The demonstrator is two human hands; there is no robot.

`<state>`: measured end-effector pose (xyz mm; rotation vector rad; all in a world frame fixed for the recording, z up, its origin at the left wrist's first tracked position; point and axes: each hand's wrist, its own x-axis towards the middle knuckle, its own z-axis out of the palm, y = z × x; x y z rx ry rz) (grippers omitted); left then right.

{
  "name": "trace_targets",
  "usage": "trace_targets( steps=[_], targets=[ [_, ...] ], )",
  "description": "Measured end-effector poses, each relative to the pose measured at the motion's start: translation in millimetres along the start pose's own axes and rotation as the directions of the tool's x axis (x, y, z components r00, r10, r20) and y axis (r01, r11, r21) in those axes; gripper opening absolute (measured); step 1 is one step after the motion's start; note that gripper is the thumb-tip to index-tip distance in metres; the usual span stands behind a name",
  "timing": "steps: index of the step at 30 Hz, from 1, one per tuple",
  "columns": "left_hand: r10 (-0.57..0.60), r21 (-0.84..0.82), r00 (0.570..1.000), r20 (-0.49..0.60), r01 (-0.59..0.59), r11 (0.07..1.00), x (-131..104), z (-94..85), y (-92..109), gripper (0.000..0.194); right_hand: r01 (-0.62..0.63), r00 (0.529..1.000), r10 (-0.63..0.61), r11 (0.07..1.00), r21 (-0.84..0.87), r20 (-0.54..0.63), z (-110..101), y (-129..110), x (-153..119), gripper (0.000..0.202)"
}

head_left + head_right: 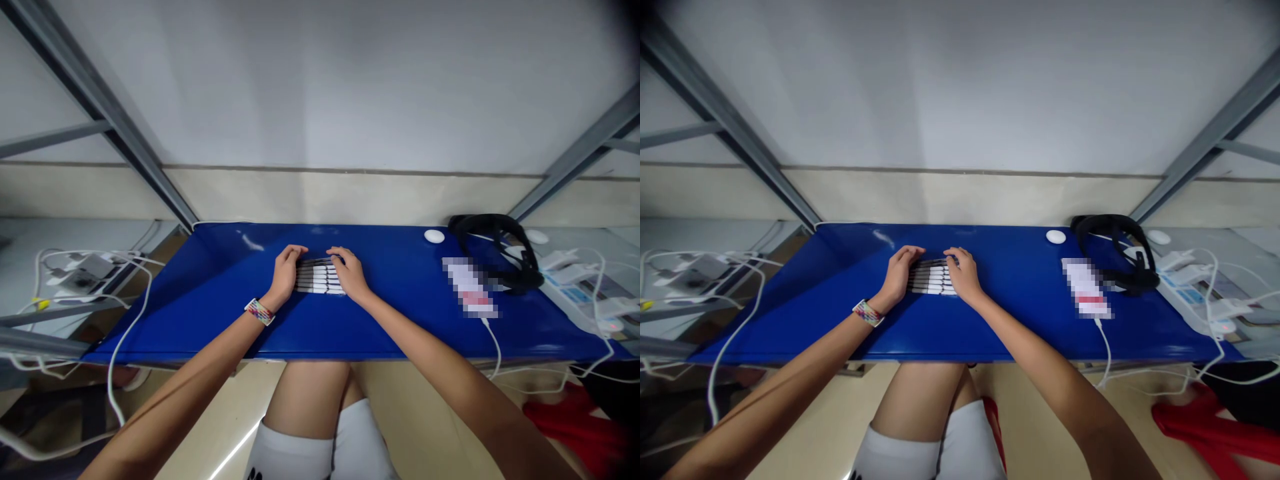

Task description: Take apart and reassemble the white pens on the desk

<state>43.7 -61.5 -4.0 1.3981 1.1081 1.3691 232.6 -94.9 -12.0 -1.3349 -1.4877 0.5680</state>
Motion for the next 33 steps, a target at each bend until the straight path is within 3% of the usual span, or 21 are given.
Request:
trace_targets(
  steps=[4,8,12,15,18,23,33],
  targets=[
    [-0.002,0.091,1.000,-0.005,0.002,0.996,15,-15.9,-4,0.025,-0.022,1.000,0.022,0.996,-0.085,0.001,-14,17,14,0.029],
    [0.030,0.338,0.999,0.020,-0.035,0.940,45,-42.2,-9,0.023,-0.022,0.999,0.028,0.955,-0.295,0.017,-36,37,42,0.034],
    [0.122,0.668,0.989,0.086,-0.148,0.729,70,-65.2,-16,0.029,-0.004,0.999,0.027,0.867,-0.498,0.038,-55,54,61,0.042],
    [0.133,0.800,0.983,0.124,-0.179,0.572,74,-72.7,-22,0.038,0.024,0.997,0.024,0.819,-0.573,0.077,-60,61,63,0.048],
    [0.130,0.834,0.976,0.176,-0.218,0.507,70,-72.9,-25,0.045,0.061,0.995,0.000,0.800,-0.597,0.102,-60,65,59,0.050],
    [0.106,0.848,0.972,0.212,-0.236,0.473,64,-69.8,-25,0.051,0.066,0.995,-0.011,0.804,-0.591,0.095,-58,65,56,0.050],
    [0.111,0.844,0.971,0.210,-0.237,0.481,66,-72.5,-27,0.052,0.067,0.993,0.006,0.781,-0.621,0.115,-59,63,57,0.052]
  ],
)
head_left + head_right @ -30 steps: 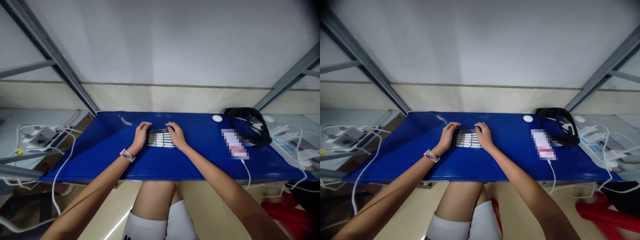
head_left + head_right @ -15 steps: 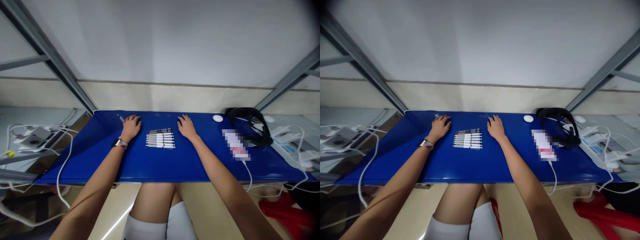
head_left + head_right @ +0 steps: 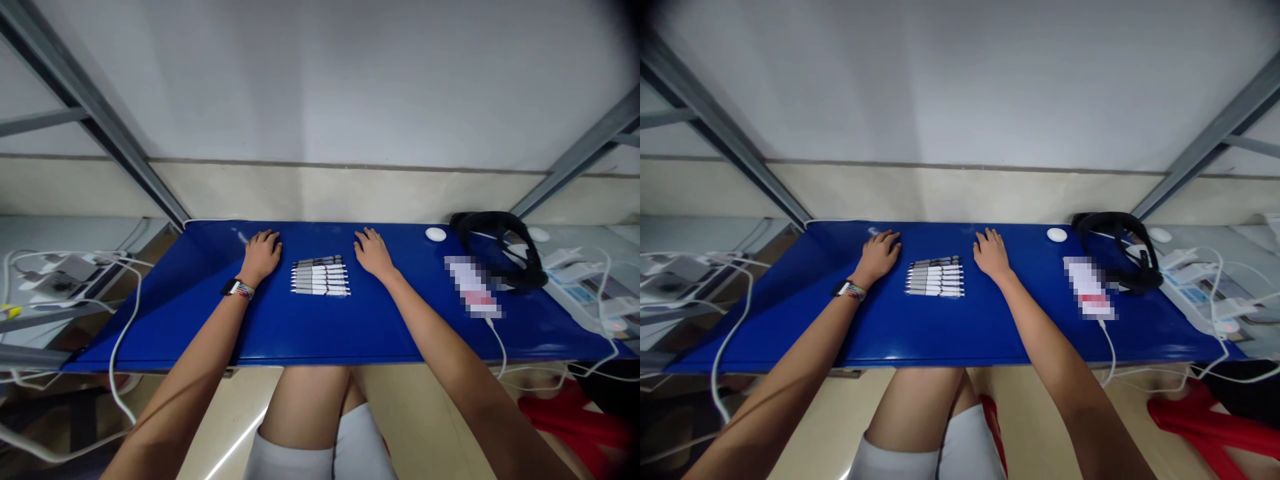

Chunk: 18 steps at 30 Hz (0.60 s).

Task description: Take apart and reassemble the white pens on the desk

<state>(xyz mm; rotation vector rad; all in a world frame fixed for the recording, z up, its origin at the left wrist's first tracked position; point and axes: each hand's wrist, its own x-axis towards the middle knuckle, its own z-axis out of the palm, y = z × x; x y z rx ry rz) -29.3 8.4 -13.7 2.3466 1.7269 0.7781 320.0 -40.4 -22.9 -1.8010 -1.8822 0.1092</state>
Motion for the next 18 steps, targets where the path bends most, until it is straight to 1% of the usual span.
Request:
trace_targets(
  steps=[3,9,13,18],
  targets=[
    [0.001,0.003,1.000,0.011,-0.001,1.000,0.0,-1.1,0.3,0.052,-0.001,1.000,0.001,1.000,-0.018,0.012,-0.1,0.0,0.2,0.053],
    [0.012,0.009,1.000,0.009,-0.012,1.000,-0.3,-1.8,0.7,0.053,0.003,1.000,-0.003,1.000,-0.006,-0.013,1.4,1.0,-0.3,0.052],
    [0.016,0.000,1.000,-0.001,-0.016,1.000,0.2,-1.1,-0.7,0.051,-0.003,1.000,0.003,1.000,-0.024,0.006,-0.2,-0.4,-0.3,0.053],
    [0.010,0.110,0.999,0.034,-0.014,0.994,-0.2,-2.9,0.1,0.054,-0.018,0.999,0.021,0.997,-0.081,0.036,-2.8,-2.9,-0.2,0.053]
  ],
)
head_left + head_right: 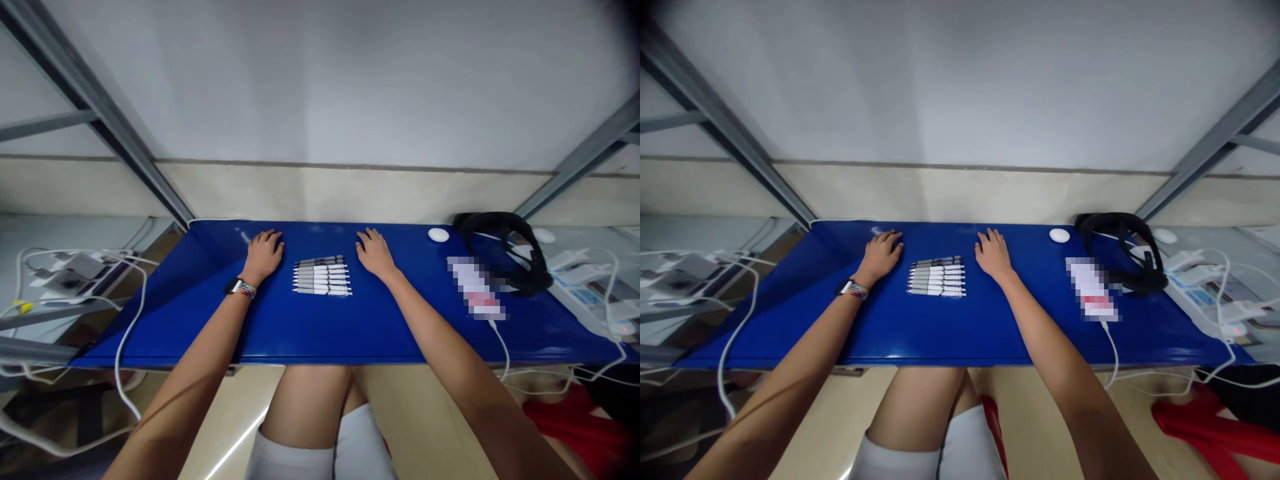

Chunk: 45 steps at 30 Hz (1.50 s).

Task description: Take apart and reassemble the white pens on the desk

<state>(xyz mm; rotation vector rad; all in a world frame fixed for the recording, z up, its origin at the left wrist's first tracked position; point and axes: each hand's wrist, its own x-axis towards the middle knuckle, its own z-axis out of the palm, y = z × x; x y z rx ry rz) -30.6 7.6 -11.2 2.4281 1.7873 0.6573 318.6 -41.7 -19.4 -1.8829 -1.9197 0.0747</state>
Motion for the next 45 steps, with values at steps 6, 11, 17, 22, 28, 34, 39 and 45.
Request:
trace_targets(
  steps=[6,11,17,22,28,34,39,45],
  targets=[
    [-0.010,0.070,1.000,0.021,0.009,0.998,-0.7,-2.0,2.1,0.054,-0.007,1.000,0.008,0.999,-0.034,0.020,-2.4,-1.9,-0.7,0.054],
    [-0.003,0.071,1.000,0.016,0.002,0.997,-0.3,-1.3,1.7,0.054,-0.009,1.000,0.010,0.999,-0.037,0.023,-3.4,-2.6,-1.4,0.053],
    [0.000,0.068,1.000,0.012,-0.001,0.998,-0.1,-1.0,0.9,0.052,-0.011,1.000,0.012,0.999,-0.040,0.027,-3.1,-2.7,-1.1,0.053],
    [-0.002,0.057,1.000,0.007,0.001,0.998,-0.1,-0.2,-0.2,0.052,-0.008,1.000,0.010,0.999,-0.043,0.026,-3.3,-2.8,-1.2,0.054],
    [0.005,0.056,1.000,0.011,-0.006,0.998,0.1,-0.5,-0.2,0.053,-0.008,1.000,0.009,0.999,-0.042,0.024,-3.7,-3.2,-1.4,0.054],
    [0.003,0.062,1.000,0.012,-0.004,0.998,-0.3,-1.6,1.3,0.053,-0.003,1.000,0.004,0.999,-0.047,0.024,-3.4,-2.8,-1.2,0.054],
    [0.001,0.064,1.000,0.020,-0.002,0.998,-0.9,-3.1,2.5,0.054,-0.006,0.999,0.007,0.999,-0.049,0.032,-3.9,-3.0,-1.4,0.055],
    [0.000,0.069,1.000,0.015,-0.001,0.998,-1.4,-3.3,3.1,0.054,-0.007,0.999,0.009,0.999,-0.049,0.036,-3.9,-2.7,-1.3,0.055]
  ],
)
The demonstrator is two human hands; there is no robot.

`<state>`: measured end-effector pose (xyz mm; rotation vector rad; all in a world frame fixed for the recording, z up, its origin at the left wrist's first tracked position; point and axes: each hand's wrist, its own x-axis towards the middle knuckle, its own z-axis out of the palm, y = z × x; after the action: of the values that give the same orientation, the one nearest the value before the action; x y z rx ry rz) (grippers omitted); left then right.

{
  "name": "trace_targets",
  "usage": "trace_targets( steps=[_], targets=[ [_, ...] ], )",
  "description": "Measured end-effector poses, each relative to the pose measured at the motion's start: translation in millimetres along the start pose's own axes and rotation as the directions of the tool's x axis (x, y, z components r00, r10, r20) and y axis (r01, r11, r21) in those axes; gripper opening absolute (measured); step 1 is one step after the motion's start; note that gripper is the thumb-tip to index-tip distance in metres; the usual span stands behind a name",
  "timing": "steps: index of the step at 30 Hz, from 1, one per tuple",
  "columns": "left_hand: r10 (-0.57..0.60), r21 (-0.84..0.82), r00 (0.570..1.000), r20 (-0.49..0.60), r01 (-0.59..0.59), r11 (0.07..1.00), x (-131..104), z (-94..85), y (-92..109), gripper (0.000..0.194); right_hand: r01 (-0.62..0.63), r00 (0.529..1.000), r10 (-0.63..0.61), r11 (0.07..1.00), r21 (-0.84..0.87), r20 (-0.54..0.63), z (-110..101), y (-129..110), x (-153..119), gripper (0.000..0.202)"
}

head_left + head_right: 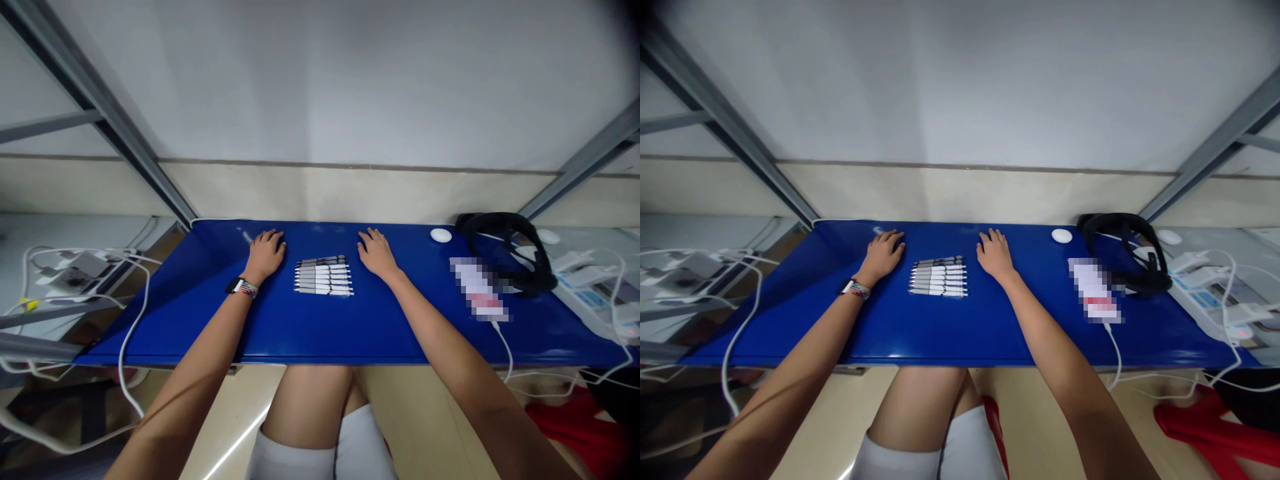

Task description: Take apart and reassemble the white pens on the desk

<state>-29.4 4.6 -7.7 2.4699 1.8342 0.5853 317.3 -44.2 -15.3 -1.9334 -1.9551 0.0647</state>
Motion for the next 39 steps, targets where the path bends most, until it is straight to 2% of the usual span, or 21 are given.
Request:
trace_targets(
  steps=[13,39],
  targets=[
    [-0.002,-0.022,1.000,0.003,0.002,1.000,0.0,-0.6,0.2,0.053,0.014,0.999,-0.014,1.000,0.016,-0.030,3.2,2.0,-0.5,0.055],
    [0.007,-0.043,1.000,-0.005,-0.007,0.999,-0.2,2.3,-2.8,0.051,0.010,1.000,-0.010,1.000,0.001,0.001,-2.4,-2.0,-2.6,0.054]
  ],
)
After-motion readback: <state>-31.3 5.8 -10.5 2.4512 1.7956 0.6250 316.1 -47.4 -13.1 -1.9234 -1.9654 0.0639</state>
